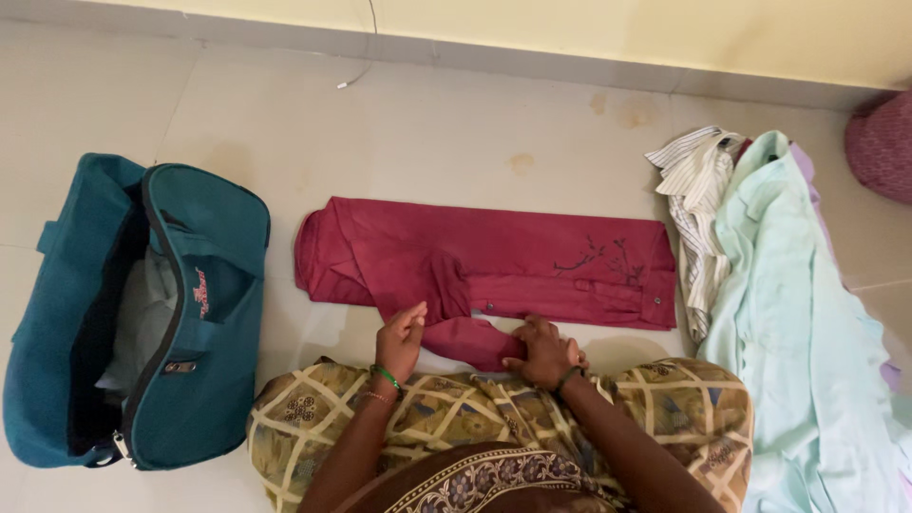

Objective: The person folds a maroon collared shirt by spreading it flat on the floor, smoothing it with their hands, and folding in the sleeves and sides before placing it in a pile with other shirts.

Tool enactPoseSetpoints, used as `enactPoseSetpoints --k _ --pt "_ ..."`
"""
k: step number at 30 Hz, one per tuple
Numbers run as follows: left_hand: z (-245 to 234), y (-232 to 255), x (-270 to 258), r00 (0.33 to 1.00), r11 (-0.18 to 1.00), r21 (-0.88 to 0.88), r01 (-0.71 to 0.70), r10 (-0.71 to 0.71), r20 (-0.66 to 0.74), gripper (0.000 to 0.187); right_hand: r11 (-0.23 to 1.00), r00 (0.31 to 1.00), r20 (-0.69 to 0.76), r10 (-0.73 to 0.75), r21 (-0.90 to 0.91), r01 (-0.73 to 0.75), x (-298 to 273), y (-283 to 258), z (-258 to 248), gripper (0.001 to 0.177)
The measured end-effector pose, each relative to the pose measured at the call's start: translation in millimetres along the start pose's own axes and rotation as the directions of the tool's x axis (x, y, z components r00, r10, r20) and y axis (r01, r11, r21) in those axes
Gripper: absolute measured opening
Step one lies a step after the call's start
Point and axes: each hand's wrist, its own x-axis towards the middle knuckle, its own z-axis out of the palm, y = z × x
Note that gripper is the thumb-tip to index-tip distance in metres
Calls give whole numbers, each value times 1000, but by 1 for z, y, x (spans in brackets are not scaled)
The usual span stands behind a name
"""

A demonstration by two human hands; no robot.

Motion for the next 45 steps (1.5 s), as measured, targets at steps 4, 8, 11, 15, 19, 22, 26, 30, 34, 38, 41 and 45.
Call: enactPoseSetpoints --k 4,8,11,15,19,22,26,30,34,38,41,45 --pt "5 4 -3 972 974 -71 217 -209 108 41 941 987 66 144 301 -157 -4 -18 -8 23" --pt "-3 35 -31 786 693 -380 613 -586 199 62 887 823 -362 -439 -25 462 -26 -80 -13 18" --pt "-11 69 -60 755 224 -752 620 -432 493 71 584 601 -145 -786 145 799 -63 -112 -19 26" --pt "-7 70 -70 867 172 -856 487 -216 450 53 478 506 -118 -854 204 854 -100 -117 -7 25" --pt "-11 56 -69 877 316 -827 466 -292 382 50 762 769 -311 -559 174 624 -84 -106 0 18" --pt "-8 50 -63 878 387 -807 447 -360 314 57 832 906 -390 -167 437 341 -59 -105 -12 18" --pt "-1 32 -59 926 526 -766 369 -275 257 68 933 909 -399 -120 267 241 -30 -98 -18 44" --pt "-2 18 -59 923 537 -751 384 -246 296 69 802 982 -27 189 581 -138 32 -94 0 73" --pt "-3 16 -62 931 541 -759 361 -250 264 70 329 917 349 192 858 -395 53 -96 11 46" --pt "-6 46 -71 919 678 -642 357 -376 114 77 350 1000 30 6 936 -30 35 -110 -11 24" --pt "-14 89 -88 872 772 -454 446 -489 26 110 603 934 -190 -301 721 341 -5 -119 -57 17" --pt "-24 117 -117 1000 989 150 -7 4 19 127 458 780 -138 -611 742 490 -78 -133 -103 27"
